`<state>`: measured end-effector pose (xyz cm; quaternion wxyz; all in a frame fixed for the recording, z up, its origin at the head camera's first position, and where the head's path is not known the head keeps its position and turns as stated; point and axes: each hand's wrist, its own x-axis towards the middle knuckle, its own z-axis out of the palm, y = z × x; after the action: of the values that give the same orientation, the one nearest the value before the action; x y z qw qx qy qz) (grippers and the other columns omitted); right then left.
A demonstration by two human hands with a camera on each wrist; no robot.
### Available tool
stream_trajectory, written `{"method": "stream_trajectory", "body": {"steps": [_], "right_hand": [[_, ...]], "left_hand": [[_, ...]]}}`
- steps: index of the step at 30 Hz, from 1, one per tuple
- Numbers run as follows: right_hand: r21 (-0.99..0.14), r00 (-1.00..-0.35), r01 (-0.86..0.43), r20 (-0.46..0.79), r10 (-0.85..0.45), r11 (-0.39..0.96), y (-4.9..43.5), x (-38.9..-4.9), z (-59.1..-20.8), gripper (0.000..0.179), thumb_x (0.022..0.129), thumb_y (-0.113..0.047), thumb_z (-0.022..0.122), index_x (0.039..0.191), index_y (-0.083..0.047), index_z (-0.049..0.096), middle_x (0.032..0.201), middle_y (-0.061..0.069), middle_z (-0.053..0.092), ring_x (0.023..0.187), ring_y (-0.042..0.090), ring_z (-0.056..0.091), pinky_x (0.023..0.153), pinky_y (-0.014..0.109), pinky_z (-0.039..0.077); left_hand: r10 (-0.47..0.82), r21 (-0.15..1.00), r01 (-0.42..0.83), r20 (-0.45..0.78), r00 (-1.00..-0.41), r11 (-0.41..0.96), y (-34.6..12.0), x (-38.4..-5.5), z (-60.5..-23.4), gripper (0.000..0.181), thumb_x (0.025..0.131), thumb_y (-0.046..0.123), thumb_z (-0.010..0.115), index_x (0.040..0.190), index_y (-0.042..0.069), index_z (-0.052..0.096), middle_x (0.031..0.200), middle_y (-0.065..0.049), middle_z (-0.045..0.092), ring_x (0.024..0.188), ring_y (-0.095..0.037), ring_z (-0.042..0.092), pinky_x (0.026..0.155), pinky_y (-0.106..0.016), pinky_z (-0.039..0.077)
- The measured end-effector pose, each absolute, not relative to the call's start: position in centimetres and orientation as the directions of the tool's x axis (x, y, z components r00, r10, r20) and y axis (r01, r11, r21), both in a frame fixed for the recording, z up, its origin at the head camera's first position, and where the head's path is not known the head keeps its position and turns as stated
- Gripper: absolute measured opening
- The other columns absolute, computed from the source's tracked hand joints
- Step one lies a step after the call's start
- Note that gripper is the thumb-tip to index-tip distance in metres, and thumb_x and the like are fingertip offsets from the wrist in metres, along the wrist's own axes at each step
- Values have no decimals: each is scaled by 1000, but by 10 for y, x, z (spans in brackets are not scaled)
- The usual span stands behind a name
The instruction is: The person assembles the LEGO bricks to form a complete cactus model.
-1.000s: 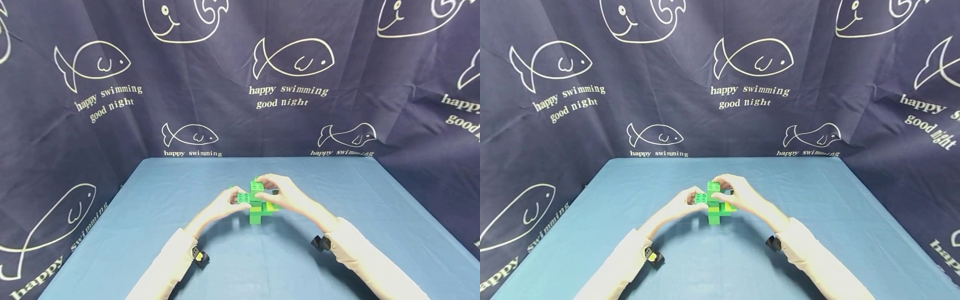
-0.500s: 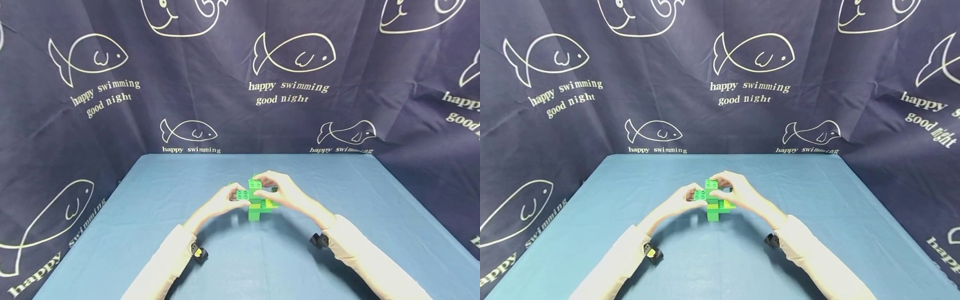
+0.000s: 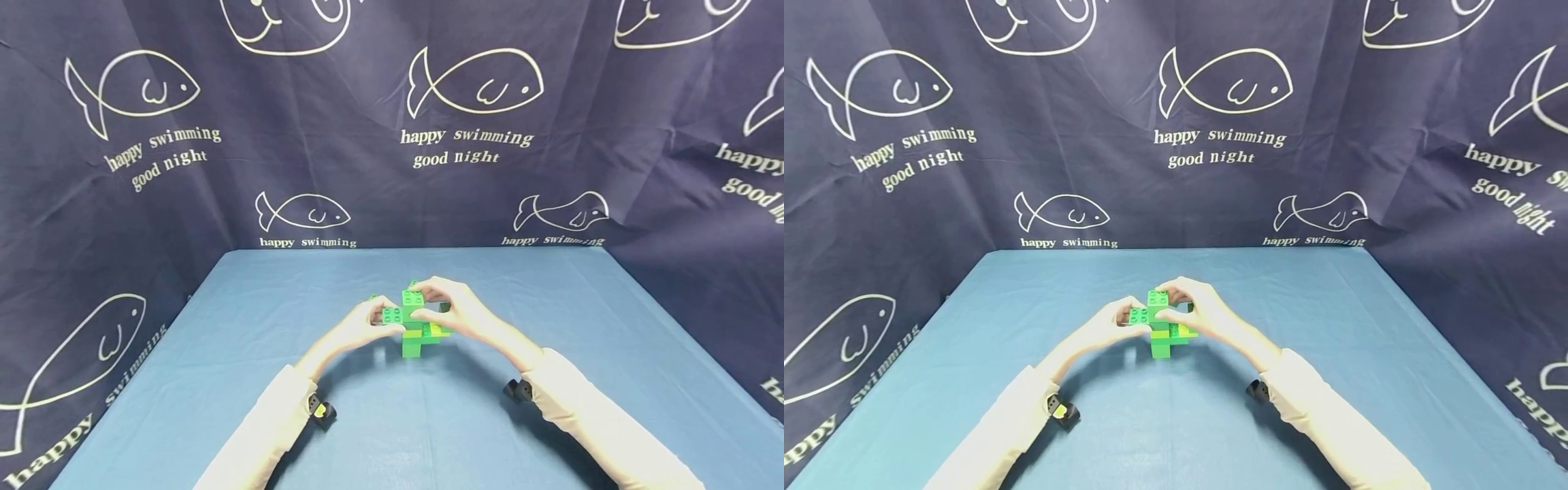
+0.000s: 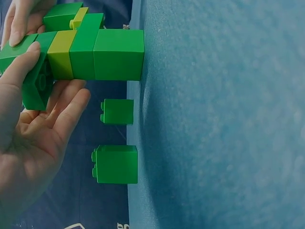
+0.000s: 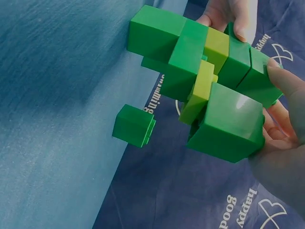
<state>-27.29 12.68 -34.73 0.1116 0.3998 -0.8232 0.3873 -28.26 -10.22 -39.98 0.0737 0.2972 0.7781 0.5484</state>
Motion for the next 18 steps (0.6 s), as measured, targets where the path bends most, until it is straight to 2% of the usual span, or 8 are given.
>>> {"method": "stream_trajectory", "body": {"steps": [4,11,18], "right_hand": [[-529,-643,-759,516,-566,379,127,-273,-348,38,78,-17,77,112,-9,63,101,3,67,90,17,65,85,32,54],[-455,-576,-815,573,-584,357,128,-273,-352,40,75,-16,78,112,-8,63,100,1,66,88,13,65,83,30,55],[-438,-560,-827,586,-585,353,127,-272,-353,40,76,-15,78,111,-8,63,99,1,66,89,14,64,81,31,55]], "left_hand": [[542,897,382,212,-814,224,-102,-282,-399,32,84,16,71,107,1,56,104,-13,59,90,-13,66,85,-26,54],[528,879,397,213,-822,264,-102,-282,-399,31,83,15,72,107,3,56,101,-9,57,84,-8,64,80,-24,52],[526,869,420,238,-817,260,-102,-281,-400,30,83,16,71,105,3,56,98,-7,57,83,-5,63,80,-23,52]]}}
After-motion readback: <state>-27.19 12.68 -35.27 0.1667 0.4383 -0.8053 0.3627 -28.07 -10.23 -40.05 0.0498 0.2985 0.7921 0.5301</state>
